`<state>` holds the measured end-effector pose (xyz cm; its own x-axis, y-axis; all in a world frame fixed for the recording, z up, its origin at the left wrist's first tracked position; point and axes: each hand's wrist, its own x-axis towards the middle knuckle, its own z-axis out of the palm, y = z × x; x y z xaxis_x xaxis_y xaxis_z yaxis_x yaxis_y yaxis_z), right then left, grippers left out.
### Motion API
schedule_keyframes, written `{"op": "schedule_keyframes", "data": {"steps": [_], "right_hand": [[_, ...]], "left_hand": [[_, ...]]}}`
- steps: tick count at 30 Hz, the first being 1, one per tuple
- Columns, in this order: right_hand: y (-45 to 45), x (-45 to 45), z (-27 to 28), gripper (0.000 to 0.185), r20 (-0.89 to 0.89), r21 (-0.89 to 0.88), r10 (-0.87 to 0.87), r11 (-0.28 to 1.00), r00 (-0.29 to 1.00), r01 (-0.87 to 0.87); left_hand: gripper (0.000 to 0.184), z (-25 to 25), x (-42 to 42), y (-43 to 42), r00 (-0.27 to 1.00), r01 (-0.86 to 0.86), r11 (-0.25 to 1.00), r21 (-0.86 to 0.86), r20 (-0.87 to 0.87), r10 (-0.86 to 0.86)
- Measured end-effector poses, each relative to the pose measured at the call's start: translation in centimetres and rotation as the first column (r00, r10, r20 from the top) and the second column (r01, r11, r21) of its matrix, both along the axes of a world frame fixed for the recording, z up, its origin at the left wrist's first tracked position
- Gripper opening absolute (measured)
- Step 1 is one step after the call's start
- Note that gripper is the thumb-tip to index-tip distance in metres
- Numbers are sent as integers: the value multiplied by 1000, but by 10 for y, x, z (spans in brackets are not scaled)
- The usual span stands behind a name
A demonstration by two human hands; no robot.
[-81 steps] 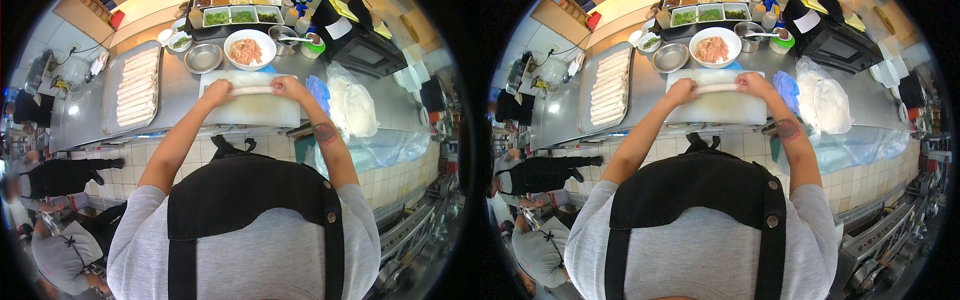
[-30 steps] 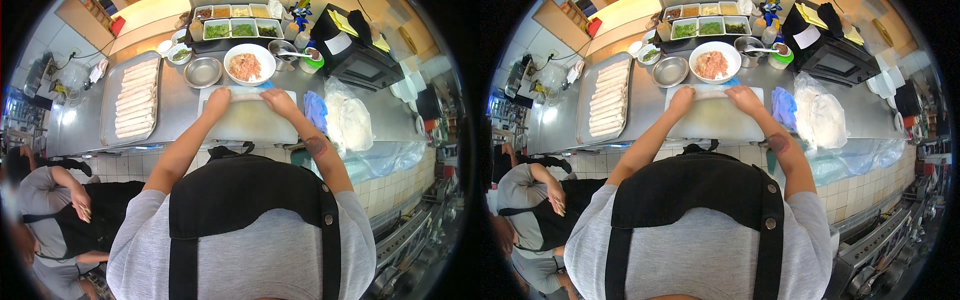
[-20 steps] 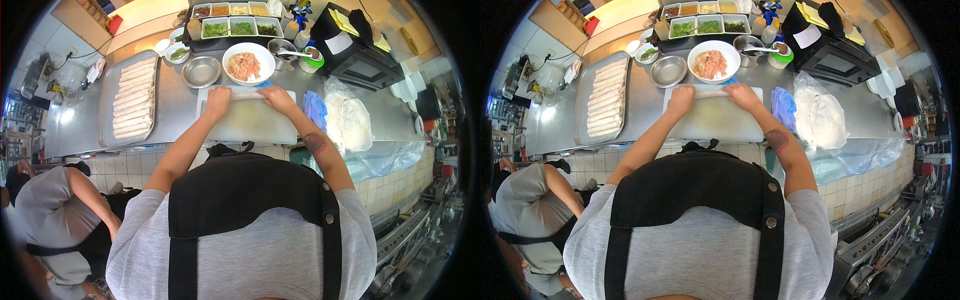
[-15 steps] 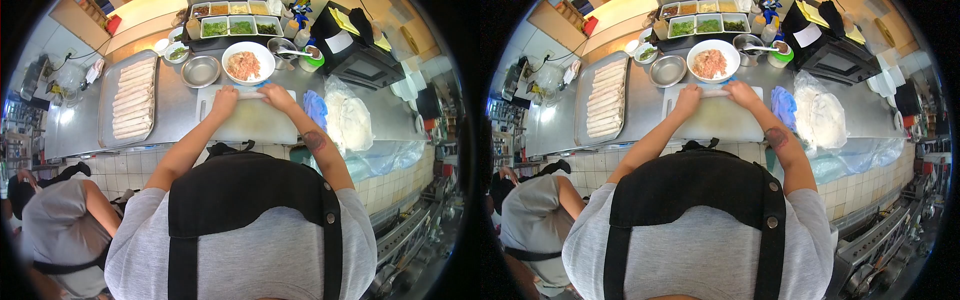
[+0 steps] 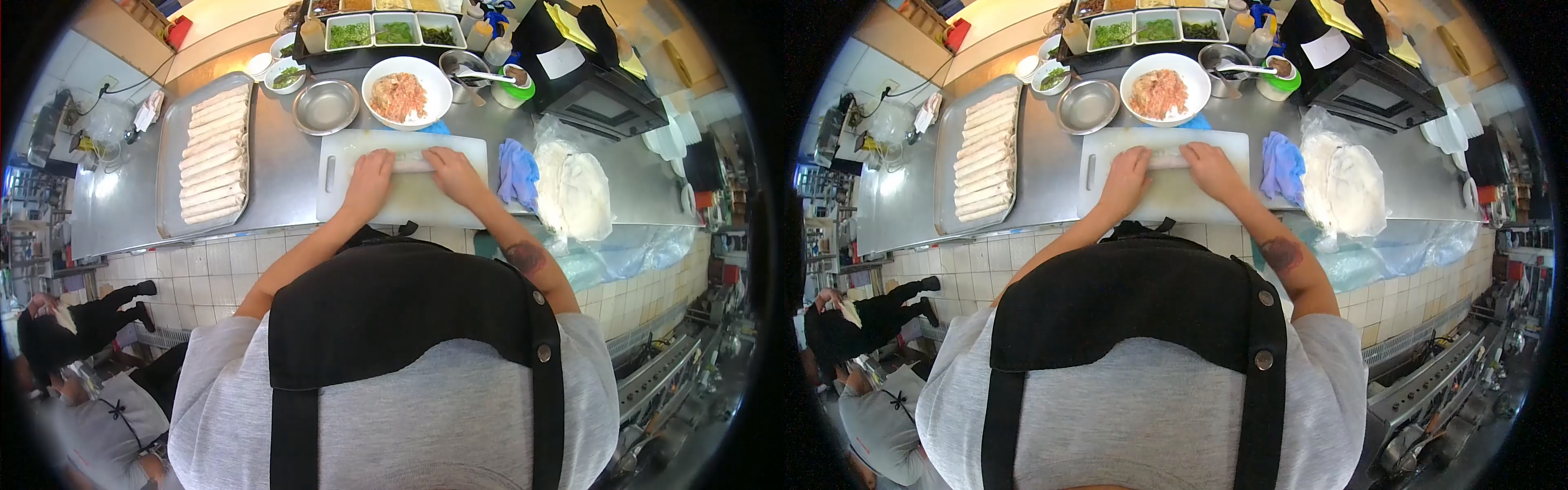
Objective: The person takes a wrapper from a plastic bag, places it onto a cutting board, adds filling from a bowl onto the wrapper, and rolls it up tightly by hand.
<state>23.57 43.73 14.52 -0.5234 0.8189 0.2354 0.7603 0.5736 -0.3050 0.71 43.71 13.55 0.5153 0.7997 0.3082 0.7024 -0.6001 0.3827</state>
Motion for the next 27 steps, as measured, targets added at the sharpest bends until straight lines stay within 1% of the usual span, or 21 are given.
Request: {"op": "schedule_keyframes", "data": {"steps": [1,2,3,4,5,7,9,11,15,17,18,19,20,21,22,23,24,25,26,27], "right_hand": [[-7,-4,-3,42,-56,69,-40,997,998,44],[-17,-9,-6,42,-56,66,-38,997,998,42],[-28,-15,-9,51,1,74,-52,996,999,51],[-35,-19,-11,60,57,81,-65,995,996,60],[-36,-22,-12,60,57,75,-64,995,996,59],[-30,-24,-15,67,64,-17,-120,992,991,121],[-15,-22,-21,66,50,-1,-117,993,992,117],[2,-19,-24,65,37,16,-114,993,993,114],[22,-16,-24,63,55,-69,-105,992,993,109],[24,-15,-24,63,51,-99,-97,990,994,101],[22,-14,-23,59,5,-33,-96,995,995,96],[21,-14,-22,56,-40,33,-93,995,995,94],[19,-13,-21,56,-40,35,-91,995,995,93],[16,-11,-17,50,-72,24,-66,997,995,68],[14,-10,-15,45,-106,11,-42,999,994,43],[13,-12,-15,45,-107,6,-43,999,993,44],[15,-13,-16,41,-153,36,-55,998,987,61],[18,-14,-15,36,-198,69,-64,994,978,79],[21,-14,-14,36,-197,68,-67,994,978,82],[24,-13,-11,35,-181,24,-67,997,981,72]], "left_hand": [[55,1,1,-6,998,26,1000,12,-48,-26],[63,1,1,-10,994,52,998,21,-97,-50],[63,-2,0,-11,994,50,999,17,-96,-48],[67,-5,-1,-12,989,90,996,-25,-114,-92],[70,-9,-2,-13,982,129,989,-68,-130,-137],[72,-10,-2,-5,978,130,990,-58,-159,-138],[73,-10,-1,7,972,135,990,-46,-189,-141],[76,-12,3,23,966,100,993,-62,-232,-112],[78,-8,3,43,955,103,989,-108,-268,-129],[72,-11,4,45,961,110,993,-38,-250,-116],[72,-6,5,42,962,109,993,-36,-249,-115],[63,-1,6,38,973,105,994,-14,-205,-106],[56,3,7,36,982,100,995,7,-160,-98],[56,-2,8,37,982,99,995,8,-160,-97],[48,-8,8,37,987,118,992,35,-110,-113],[41,-15,9,37,989,136,989,60,-61,-132],[41,-15,10,36,989,138,989,54,-61,-135],[37,-14,12,38,992,118,991,62,-43,-115],[33,-14,14,39,995,97,993,70,-26,-96],[33,-14,15,40,995,99,993,69,-26,-97]]}}
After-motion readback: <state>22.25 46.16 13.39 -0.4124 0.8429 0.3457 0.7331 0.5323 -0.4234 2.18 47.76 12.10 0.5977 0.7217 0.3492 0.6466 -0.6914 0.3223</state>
